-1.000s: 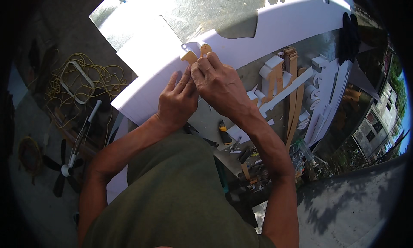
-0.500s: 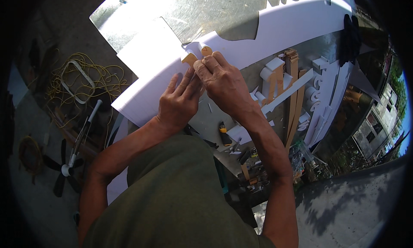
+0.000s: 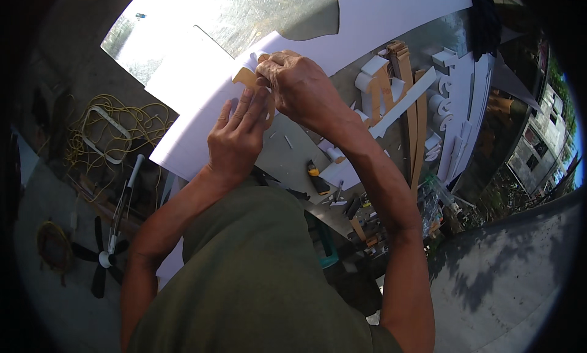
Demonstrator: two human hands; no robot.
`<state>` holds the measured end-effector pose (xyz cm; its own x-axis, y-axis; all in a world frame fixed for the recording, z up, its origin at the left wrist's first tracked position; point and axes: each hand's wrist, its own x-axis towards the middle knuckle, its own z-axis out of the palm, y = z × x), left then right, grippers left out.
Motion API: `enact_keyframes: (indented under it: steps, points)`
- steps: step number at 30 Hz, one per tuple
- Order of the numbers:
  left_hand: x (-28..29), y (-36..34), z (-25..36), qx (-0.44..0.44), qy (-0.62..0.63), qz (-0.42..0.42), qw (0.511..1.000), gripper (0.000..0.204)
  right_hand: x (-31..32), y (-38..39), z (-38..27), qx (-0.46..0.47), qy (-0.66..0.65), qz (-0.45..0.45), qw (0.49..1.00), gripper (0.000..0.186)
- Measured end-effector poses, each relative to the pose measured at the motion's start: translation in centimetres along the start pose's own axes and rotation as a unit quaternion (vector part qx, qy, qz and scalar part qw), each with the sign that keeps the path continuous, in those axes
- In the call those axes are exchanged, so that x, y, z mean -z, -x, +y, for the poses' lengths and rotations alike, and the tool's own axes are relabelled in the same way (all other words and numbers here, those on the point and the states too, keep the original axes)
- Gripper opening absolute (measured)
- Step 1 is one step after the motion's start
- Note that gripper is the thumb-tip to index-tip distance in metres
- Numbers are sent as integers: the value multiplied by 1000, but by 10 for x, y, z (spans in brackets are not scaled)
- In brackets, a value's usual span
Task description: The recorder is tracing letter templates onto a substrate and cutting them out using a utility knife.
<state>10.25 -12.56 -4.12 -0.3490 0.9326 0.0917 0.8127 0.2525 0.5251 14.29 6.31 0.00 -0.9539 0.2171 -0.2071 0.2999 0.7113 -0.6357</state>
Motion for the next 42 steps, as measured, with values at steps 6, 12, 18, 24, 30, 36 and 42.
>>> enact_keyframes:
  steps: [6, 12, 18, 24, 30, 36, 42]
  points:
    - [4, -3, 1, -5, 4, -7, 1000, 22, 0, -3, 5, 0, 24, -25, 999, 17]
    - [5, -4, 0, -7, -14, -17, 1000, 17, 21, -4, -4, -1, -29, 62, 998, 16]
    - [7, -2, 0, -2, -17, -38, 999, 33, 17, 3, 4, -25, -68, 57, 996, 18]
    - [7, -3, 1, -10, -25, -33, 999, 19, 10, 7, 9, -20, -107, 75, 991, 20]
    - [5, -2, 0, -8, -22, -20, 1000, 22, 0, 5, 8, -26, -52, 2, 998, 25]
    - [8, -5, 0, -11, -25, -32, 999, 29, -8, 4, 9, 10, -10, 25, 1000, 25]
    - [9, -3, 0, -7, -30, -27, 999, 28, -11, 2, 5, 34, 28, 1, 999, 24]
